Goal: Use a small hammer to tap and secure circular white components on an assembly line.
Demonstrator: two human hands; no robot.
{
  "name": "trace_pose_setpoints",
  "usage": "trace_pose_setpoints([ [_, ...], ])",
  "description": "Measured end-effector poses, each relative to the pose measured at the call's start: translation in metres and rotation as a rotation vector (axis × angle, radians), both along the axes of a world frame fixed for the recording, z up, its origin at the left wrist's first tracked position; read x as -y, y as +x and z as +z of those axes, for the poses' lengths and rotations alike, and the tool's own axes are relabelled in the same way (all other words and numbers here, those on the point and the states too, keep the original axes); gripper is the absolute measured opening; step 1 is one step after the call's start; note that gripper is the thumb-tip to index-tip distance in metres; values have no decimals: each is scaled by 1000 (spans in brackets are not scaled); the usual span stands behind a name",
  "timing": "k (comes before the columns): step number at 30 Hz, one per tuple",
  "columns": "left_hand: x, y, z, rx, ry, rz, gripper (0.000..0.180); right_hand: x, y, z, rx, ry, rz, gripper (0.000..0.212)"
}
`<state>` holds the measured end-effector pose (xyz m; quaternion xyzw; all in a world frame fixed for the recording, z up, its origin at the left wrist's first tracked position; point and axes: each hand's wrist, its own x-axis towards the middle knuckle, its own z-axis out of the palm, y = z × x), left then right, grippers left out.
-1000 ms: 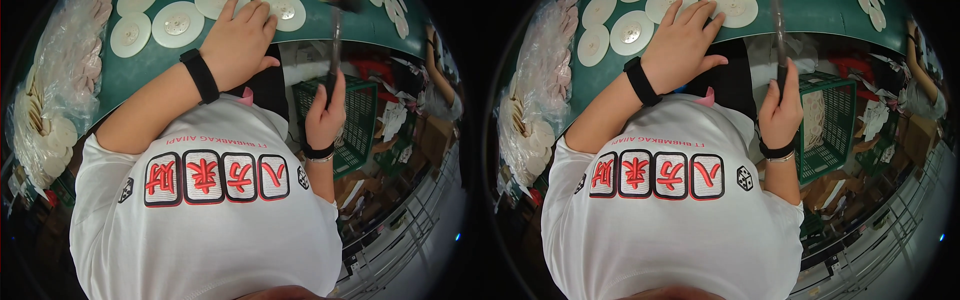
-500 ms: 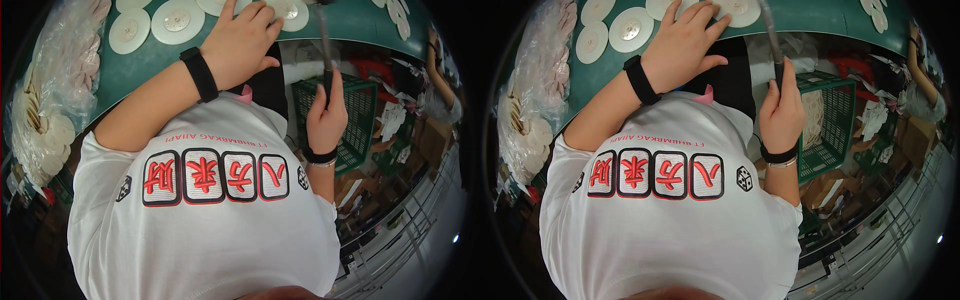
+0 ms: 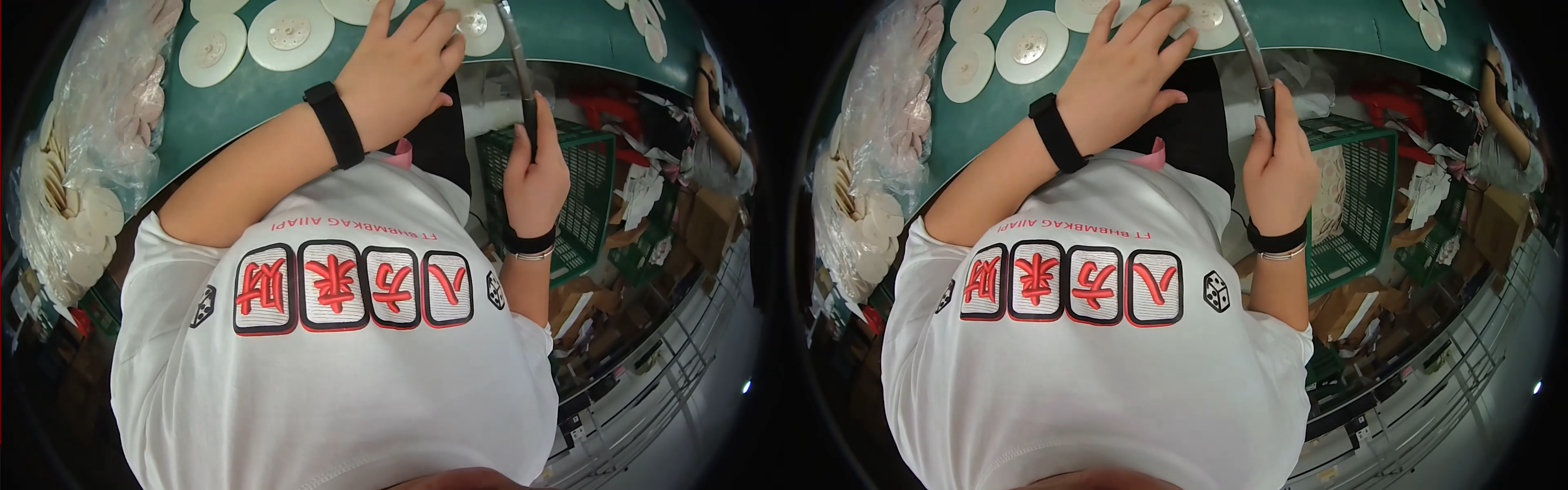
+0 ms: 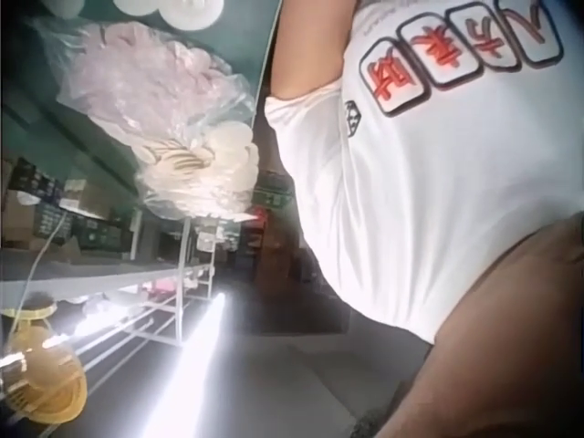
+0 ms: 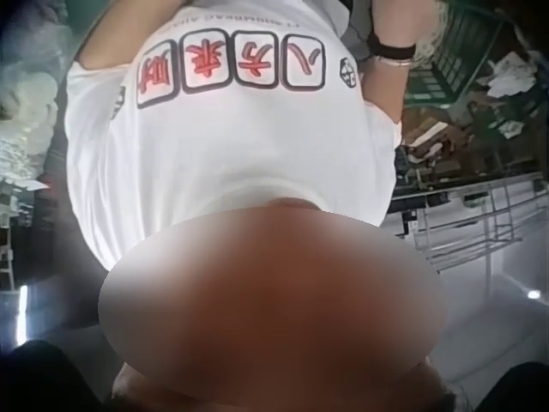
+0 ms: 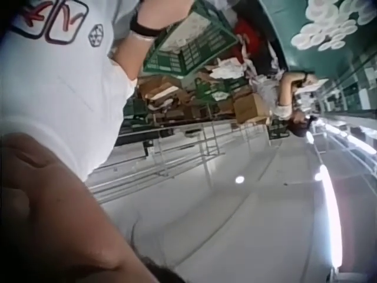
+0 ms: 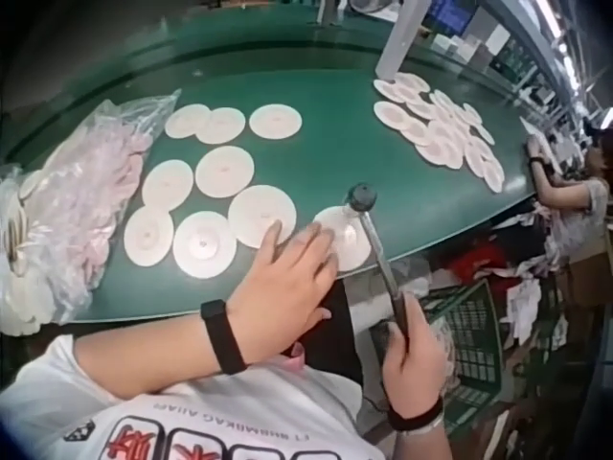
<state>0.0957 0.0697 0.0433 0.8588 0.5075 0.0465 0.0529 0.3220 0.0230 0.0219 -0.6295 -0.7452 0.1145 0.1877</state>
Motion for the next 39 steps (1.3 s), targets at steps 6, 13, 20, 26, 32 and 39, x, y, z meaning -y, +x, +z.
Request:
trace_pose_setpoints([
  [6,-2,4,-36,12,276,-57,45,3,5,-19,-497,42,-97,27],
  [13,-21,-12,-13,389,238,28,25,-5,-18,-8,-918,-154,-192,9],
  [20,-14,-18,-8,1616,-827,432,35,-24,-38,11,-1291,-332,-98,19],
  [26,-7,-27,-11,1782,-1074,426,36,-21,-42,19,-1386,-356,-168,22],
  [32,-5,-24,-13,1745,-1150,475,31,-19,-40,17,-1439,-362,-196,23],
  [39,-6,-23,-28,1699,-1255,448,27,-15,-39,14,-1488,-401,-190,23],
])
